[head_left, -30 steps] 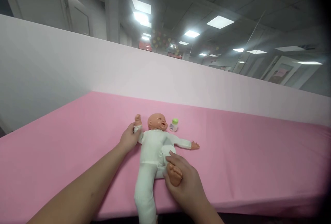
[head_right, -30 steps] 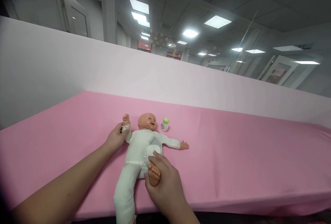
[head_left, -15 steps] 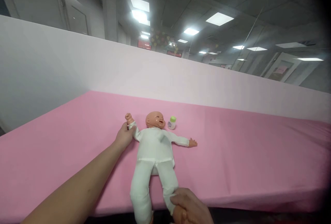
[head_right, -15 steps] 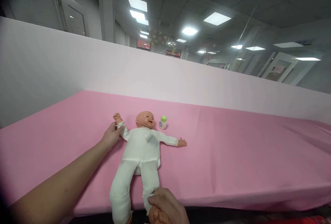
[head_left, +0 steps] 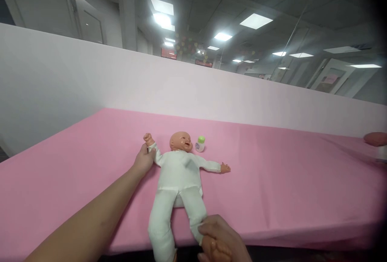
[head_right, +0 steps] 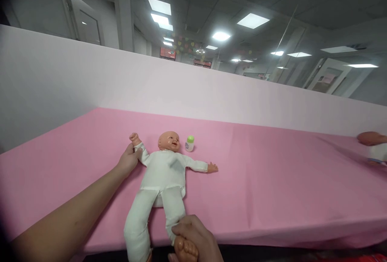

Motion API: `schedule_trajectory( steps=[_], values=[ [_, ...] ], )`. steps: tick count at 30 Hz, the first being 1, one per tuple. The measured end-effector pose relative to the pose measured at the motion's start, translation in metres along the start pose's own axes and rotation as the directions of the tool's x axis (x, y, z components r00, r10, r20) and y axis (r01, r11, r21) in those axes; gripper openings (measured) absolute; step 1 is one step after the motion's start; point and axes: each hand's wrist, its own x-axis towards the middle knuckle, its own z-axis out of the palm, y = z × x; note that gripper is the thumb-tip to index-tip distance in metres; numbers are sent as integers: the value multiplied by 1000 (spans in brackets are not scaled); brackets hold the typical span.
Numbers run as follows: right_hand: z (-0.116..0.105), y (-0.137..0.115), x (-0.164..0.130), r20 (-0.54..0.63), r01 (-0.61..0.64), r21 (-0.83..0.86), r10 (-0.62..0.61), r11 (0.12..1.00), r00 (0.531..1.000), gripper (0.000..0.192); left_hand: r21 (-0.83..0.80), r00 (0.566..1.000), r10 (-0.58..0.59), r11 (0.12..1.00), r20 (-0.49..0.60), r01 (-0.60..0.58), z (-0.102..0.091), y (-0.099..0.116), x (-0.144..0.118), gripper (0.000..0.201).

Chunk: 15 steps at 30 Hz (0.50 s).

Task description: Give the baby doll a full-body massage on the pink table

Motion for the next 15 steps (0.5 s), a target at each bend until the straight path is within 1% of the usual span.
schedule_trajectory(
  steps=[2,3,5,6,8,10,12,15],
  values=[
    [-8,-4,10,0,48,-12,-48,999,999,45,80,985,124,988,117,-133,4,7,-7,52],
    [-12,-5,17,3,69,-16,-69,997,998,47,123,964,191,969,186,-216,5,12,-11,56],
    [-16,-7,32,4,64,-23,-64,998,998,43,235,908,277,904,315,-357,8,20,-18,59],
    [-17,-8,40,-11,33,-26,-33,999,999,39,298,886,283,866,366,-400,8,23,-21,59],
    [-16,-9,57,-58,-40,-34,37,999,998,33,405,867,254,804,429,-435,9,27,-25,59],
    [-12,-8,74,-83,-90,-54,86,994,993,33,457,862,232,770,451,-446,8,28,-26,60],
    [-6,-6,88,-67,-122,-89,117,988,991,36,474,860,223,757,459,-449,7,28,-25,61],
    [4,-5,103,-30,-167,-141,164,976,986,39,475,863,211,763,458,-439,5,28,-24,60]
  ],
)
